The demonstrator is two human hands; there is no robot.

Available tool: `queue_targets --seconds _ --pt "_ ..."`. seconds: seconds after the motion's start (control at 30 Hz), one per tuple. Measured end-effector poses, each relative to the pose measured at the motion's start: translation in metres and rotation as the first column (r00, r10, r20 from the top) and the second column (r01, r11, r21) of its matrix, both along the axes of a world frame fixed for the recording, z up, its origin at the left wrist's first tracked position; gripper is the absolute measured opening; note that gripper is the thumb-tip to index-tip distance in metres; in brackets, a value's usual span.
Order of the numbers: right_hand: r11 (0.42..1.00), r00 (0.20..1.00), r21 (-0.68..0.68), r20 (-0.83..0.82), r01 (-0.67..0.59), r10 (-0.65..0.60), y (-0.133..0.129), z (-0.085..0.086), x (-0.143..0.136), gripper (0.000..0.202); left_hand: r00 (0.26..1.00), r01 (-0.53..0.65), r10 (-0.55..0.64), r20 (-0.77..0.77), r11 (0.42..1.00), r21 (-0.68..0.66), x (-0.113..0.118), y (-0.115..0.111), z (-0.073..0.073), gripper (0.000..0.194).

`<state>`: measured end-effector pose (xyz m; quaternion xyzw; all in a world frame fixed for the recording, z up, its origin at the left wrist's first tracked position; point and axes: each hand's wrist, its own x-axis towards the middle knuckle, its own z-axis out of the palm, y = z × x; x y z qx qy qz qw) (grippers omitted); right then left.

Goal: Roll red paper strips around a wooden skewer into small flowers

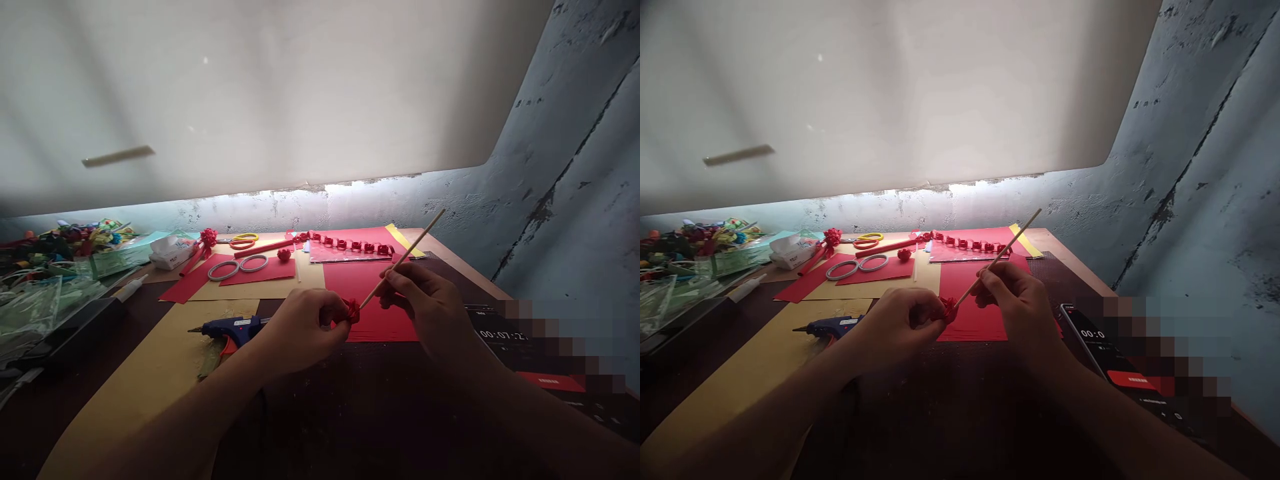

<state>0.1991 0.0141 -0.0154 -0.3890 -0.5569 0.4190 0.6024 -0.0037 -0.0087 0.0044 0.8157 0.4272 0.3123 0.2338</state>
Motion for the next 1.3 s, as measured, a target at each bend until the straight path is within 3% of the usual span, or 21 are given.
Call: queue_targets --seconds 0.73,1.03,1.3 --pt "1.0 0.989 -0.004 0.148 0.004 -0.003 -0.0028 0.0042 -0.0018 0.019 1.0 -0.021 0.021 -0.021 1.0 -0.004 -0.0008 0.0005 -0.0019 0.012" --pt "0.997 0.968 -0.034 0.241 -0.069 0.075 -0.0048 0.0006 -0.001 0.018 0.999 -0.004 0.007 0.038 0.997 -0.073 -0.0003 0.0 0.0008 0.012" --pt "0.996 0.962 -0.027 0.257 -0.089 0.093 -0.0076 0.0036 -0.0013 0.018 0.998 0.011 -0.002 0.064 0.991 -0.137 -0.0005 0.0006 0.0031 0.026"
